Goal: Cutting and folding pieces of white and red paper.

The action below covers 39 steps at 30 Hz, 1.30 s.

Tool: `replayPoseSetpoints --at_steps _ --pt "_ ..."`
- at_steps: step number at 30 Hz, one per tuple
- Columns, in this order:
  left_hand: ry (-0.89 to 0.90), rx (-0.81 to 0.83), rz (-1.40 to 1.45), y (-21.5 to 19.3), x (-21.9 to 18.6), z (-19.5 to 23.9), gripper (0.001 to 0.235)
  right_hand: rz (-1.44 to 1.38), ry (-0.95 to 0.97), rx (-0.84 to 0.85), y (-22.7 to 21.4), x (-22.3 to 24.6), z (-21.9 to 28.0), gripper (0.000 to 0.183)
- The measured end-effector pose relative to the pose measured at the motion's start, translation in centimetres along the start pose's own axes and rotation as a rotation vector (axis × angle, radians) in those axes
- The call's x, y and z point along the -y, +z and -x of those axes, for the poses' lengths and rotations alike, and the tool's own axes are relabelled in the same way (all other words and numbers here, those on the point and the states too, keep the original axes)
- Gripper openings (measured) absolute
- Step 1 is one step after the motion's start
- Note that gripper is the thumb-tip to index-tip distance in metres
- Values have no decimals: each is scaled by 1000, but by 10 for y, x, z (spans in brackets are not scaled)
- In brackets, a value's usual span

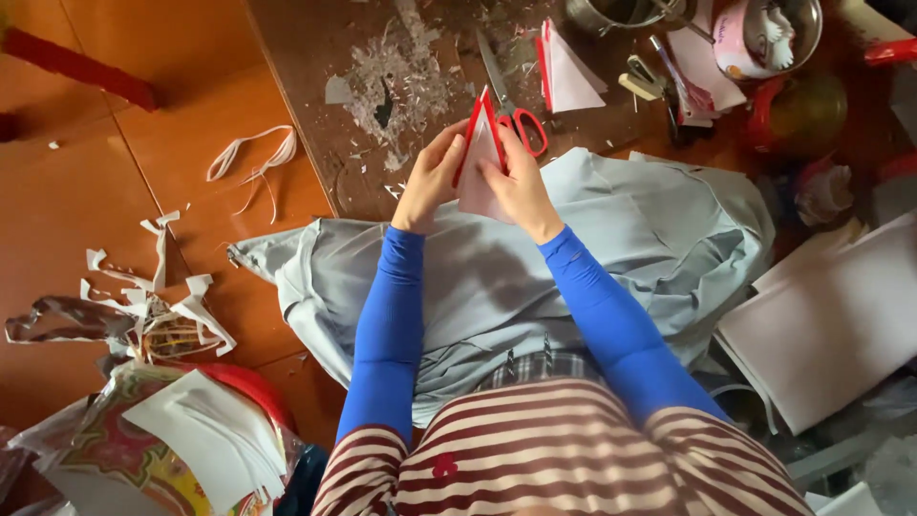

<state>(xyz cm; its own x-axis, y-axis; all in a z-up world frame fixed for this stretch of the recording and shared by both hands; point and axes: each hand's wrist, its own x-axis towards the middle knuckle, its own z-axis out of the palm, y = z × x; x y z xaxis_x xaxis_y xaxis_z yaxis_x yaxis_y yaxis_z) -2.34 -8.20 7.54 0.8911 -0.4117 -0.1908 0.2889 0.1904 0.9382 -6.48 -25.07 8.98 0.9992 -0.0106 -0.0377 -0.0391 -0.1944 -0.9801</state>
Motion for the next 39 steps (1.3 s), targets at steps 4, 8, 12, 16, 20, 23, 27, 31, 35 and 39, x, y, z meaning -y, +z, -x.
replayPoseSetpoints --at_steps 4,8,12,16,20,23,27,31,35,39 --pt "-62 7 118 2 0 3 45 -94 24 76 2 5 3 53" --pt "-51 74 191 2 18 0 40 -174 -59 69 5 -3 3 59" --pt "-13 61 233 4 24 -3 38 -126 9 -12 5 -7 6 53" --pt "-29 -5 435 -2 20 -8 37 118 -240 13 1 28 11 70" --pt "-60 -18 641 -10 30 -9 35 -100 168 48 2 40 13 60" --pt "-53 -35 703 -13 34 -11 35 -201 223 67 1 28 12 52" --pt "35 -44 719 -14 11 -7 39 -102 311 31 -2 14 12 43" --pt "89 -97 705 -24 18 -8 39 -60 276 22 -6 5 14 25" --pt "183 -318 529 -48 53 -18 33 -101 276 -61 -7 0 14 14" --pt "52 -382 418 -76 54 -17 21 -21 197 -233 -6 -18 6 12"
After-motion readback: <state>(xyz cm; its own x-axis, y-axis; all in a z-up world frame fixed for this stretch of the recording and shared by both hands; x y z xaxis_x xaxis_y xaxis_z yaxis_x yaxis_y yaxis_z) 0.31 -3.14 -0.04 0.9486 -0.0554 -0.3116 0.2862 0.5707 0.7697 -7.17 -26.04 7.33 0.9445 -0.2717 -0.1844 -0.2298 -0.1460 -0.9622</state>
